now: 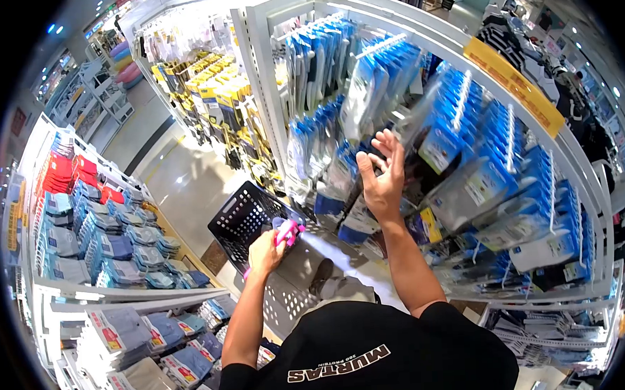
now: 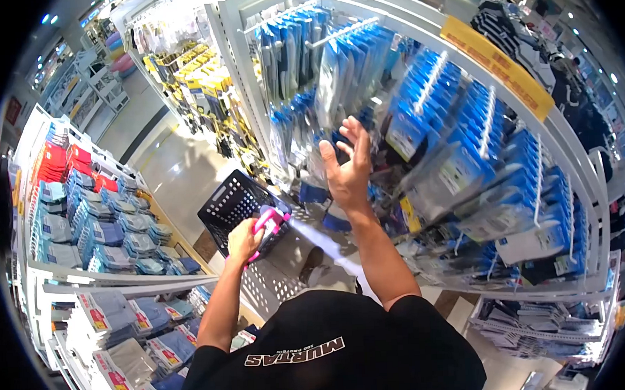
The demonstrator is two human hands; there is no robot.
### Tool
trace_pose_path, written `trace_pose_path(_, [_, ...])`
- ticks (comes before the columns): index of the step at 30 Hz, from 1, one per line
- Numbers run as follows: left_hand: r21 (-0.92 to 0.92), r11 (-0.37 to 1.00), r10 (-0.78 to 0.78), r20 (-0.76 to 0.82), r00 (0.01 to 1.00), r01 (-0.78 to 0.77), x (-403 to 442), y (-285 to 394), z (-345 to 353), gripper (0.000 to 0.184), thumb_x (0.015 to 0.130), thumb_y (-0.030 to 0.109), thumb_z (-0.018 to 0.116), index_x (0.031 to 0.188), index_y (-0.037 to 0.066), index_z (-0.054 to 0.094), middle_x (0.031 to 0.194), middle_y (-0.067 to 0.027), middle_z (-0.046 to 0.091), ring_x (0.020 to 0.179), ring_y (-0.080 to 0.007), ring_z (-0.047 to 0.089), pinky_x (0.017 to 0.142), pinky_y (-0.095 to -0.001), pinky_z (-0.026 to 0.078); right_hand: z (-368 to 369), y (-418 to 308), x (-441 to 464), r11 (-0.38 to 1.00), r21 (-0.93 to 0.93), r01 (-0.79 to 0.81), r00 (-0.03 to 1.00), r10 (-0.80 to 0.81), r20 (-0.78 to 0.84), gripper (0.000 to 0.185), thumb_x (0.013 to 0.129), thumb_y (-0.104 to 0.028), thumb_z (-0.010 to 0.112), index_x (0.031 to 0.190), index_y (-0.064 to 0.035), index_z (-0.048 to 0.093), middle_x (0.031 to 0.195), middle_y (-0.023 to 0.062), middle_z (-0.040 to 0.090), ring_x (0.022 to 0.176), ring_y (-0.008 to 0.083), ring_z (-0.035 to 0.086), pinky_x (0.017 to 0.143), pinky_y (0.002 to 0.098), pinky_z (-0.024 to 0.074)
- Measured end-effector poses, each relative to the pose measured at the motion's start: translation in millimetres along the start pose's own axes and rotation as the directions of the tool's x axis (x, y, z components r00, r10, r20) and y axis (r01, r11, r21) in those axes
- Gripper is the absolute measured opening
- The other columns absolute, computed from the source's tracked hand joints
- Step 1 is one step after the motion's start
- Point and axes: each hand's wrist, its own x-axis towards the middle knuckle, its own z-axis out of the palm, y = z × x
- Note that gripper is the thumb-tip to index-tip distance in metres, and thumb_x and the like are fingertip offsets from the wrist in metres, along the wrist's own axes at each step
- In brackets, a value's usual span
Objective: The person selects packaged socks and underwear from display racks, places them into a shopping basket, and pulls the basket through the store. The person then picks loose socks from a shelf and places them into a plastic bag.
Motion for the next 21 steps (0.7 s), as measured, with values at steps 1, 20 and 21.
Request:
trace_pose_path(1, [-0.008, 1.0, -0.002, -0.001, 1.0, 0.002, 4, -1, -4, 0.028, 0.084, 0.028, 0.069, 0.103, 0.009, 0.069, 0.094, -0.014, 0.069, 0.088, -0.0332, 0.067, 0.08, -0.0414, 0.053, 8, 4, 13, 1.0, 0.001, 0.004, 1.0, -0.004, -0.019, 0.063, 0.089, -0.019, 0.074, 0.14, -0.0025, 0.041, 0.132, 0.0167, 0.051, 0.118, 0.0269, 0.055, 0.094, 0.0385, 0.0494])
trace_pose_path(20, [-0.06, 0.992, -0.107, 0.085, 0.991, 0.112, 64, -45, -24, 0.035, 0.084, 0.038, 0.07, 0.1, 0.007, 0.07, 0.086, -0.014, 0.068, 0.079, -0.0319, 0.067, 0.074, -0.0404, 0.053, 14, 61, 76, 0.996, -0.078, -0.047, 0.999, 0.047, 0.007, 0.015, 0.096, -0.007, 0.063, 0.107, 0.003, 0.061, 0.087, 0.0002, 0.062, 0.079, 0.0059, 0.055, 0.073, 0.0215, 0.0448])
trace_pose_path(21, [-0.092, 0.987, -0.122, 0.088, 0.989, 0.13, 66, -46, -24, 0.036, 0.085, 0.038, 0.071, 0.101, 0.006, 0.069, 0.086, -0.0136, 0.068, 0.078, -0.0308, 0.067, 0.074, -0.0397, 0.053, 14, 57, 70, 0.998, -0.028, -0.049, 0.999, 0.049, -0.017, 0.015, 0.096, -0.006, 0.061, 0.108, 0.0026, 0.06, 0.088, -0.0002, 0.062, 0.079, 0.0058, 0.054, 0.074, 0.0211, 0.0444])
